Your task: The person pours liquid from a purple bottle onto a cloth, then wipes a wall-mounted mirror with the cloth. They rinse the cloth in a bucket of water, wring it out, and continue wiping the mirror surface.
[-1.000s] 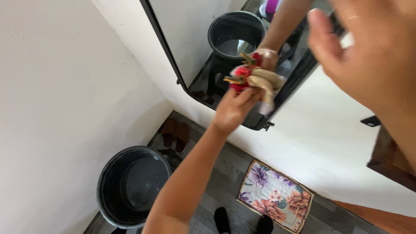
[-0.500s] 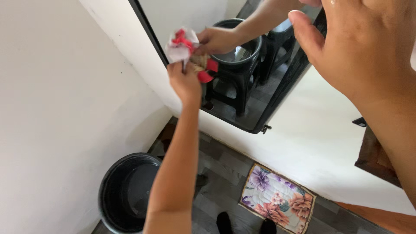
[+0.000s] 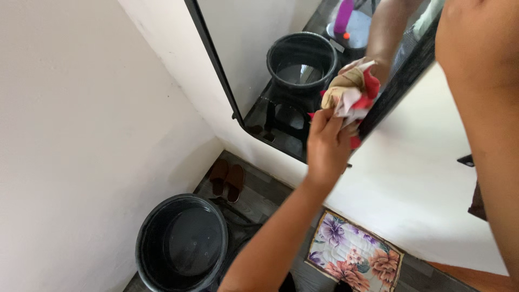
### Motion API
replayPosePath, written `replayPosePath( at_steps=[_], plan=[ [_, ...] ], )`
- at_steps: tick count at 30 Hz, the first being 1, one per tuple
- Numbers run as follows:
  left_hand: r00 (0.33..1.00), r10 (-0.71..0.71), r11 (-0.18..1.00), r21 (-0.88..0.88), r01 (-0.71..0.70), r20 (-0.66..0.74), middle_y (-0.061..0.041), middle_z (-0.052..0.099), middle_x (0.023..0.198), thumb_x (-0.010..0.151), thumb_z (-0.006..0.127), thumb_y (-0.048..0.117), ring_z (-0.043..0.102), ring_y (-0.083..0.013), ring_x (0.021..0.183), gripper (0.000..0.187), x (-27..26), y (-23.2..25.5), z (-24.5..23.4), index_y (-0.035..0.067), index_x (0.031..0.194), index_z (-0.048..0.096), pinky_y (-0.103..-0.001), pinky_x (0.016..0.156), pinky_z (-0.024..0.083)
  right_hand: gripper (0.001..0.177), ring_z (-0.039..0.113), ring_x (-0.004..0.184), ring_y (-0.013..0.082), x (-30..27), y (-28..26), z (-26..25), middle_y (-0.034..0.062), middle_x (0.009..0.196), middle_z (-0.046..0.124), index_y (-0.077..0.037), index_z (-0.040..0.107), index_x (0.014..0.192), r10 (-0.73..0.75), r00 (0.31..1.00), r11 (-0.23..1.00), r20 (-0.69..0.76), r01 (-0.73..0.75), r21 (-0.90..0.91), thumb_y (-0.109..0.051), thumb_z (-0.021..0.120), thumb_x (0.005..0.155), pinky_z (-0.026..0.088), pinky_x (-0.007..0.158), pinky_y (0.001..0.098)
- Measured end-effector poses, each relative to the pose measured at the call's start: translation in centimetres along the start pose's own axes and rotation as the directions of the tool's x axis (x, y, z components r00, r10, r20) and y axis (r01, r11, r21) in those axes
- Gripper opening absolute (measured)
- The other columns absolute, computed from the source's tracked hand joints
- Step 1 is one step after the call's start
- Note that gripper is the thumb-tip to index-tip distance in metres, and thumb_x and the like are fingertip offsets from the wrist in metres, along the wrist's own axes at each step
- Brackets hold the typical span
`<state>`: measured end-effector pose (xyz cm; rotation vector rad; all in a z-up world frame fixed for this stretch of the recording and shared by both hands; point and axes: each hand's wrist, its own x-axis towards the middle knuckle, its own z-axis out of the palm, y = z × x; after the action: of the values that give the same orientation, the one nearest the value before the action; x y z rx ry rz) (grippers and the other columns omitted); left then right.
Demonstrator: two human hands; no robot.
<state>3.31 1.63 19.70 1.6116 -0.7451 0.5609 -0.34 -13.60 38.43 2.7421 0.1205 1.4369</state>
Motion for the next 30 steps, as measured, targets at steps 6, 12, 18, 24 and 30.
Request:
replayPosePath(
  at_steps=[6,12,18,24,30],
  plan=[
    [0.979,0.107,0.994,-0.047,-0.100,0.176,-0.015,0.062,0.116,0.092,0.059,-0.003,0.058,-0.0322,0.104,0.040,2.4,-7.6,-4.8,0.004,0.130,0.069,-0.039,0.093,0.052,0.018,0.055,0.067,0.0202,-1.9,2.8,0.8,0.0115,0.079,0.057,0.003,0.058,0.091,0.079,0.997,0.997,0.016,-0.079,-0.004,-0.003,0.055,0.107,0.037,0.059,0.0332],
    [0.920,0.249,0.916,0.234,-0.326,0.303,-0.012,0.063,0.116,0.093,0.069,0.006,0.061,-0.0300,0.104,0.031,5.0,-10.9,-8.6,0.003,0.123,0.068,-0.040,0.090,0.054,0.018,0.054,0.068,0.0198,-3.4,4.8,2.1,0.0116,0.080,0.057,0.004,0.057,0.093,0.137,0.991,0.990,-0.002,-0.137,0.016,-0.003,0.053,0.109,0.035,0.059,0.0330],
    [0.990,0.025,0.976,0.211,-0.055,0.139,-0.016,0.060,0.111,0.097,0.062,-0.001,0.060,-0.0327,0.101,0.025,4.2,-14.7,-9.5,-0.001,0.122,0.066,-0.043,0.088,0.052,0.014,0.052,0.072,0.0207,-3.0,4.3,2.5,0.0123,0.085,0.056,0.004,0.057,0.097,-0.061,0.989,0.995,-0.138,0.050,-0.081,-0.001,0.053,0.109,0.035,0.062,0.0334],
    [0.872,-0.391,0.875,0.175,0.451,-0.295,-0.015,0.054,0.106,0.085,0.054,-0.003,0.066,-0.0344,0.088,0.018,3.8,-21.1,-9.8,-0.003,0.102,0.061,-0.045,0.076,0.056,0.007,0.047,0.090,0.0230,-2.2,2.5,2.6,0.0140,0.102,0.053,0.001,0.057,0.111,-0.258,0.954,0.948,-0.151,0.220,-0.228,-0.001,0.055,0.105,0.035,0.077,0.0351],
    [0.889,-0.246,0.879,0.298,0.373,-0.385,-0.018,0.060,0.097,0.084,0.068,-0.002,0.062,-0.0391,0.089,0.018,4.4,-21.2,-6.2,-0.003,0.102,0.071,-0.048,0.080,0.051,0.022,0.042,0.109,0.0242,-2.1,2.4,2.6,0.0152,0.117,0.049,-0.002,0.056,0.126,-0.263,0.951,0.937,-0.165,0.211,-0.278,-0.002,0.057,0.104,0.033,0.092,0.0365]
  ],
)
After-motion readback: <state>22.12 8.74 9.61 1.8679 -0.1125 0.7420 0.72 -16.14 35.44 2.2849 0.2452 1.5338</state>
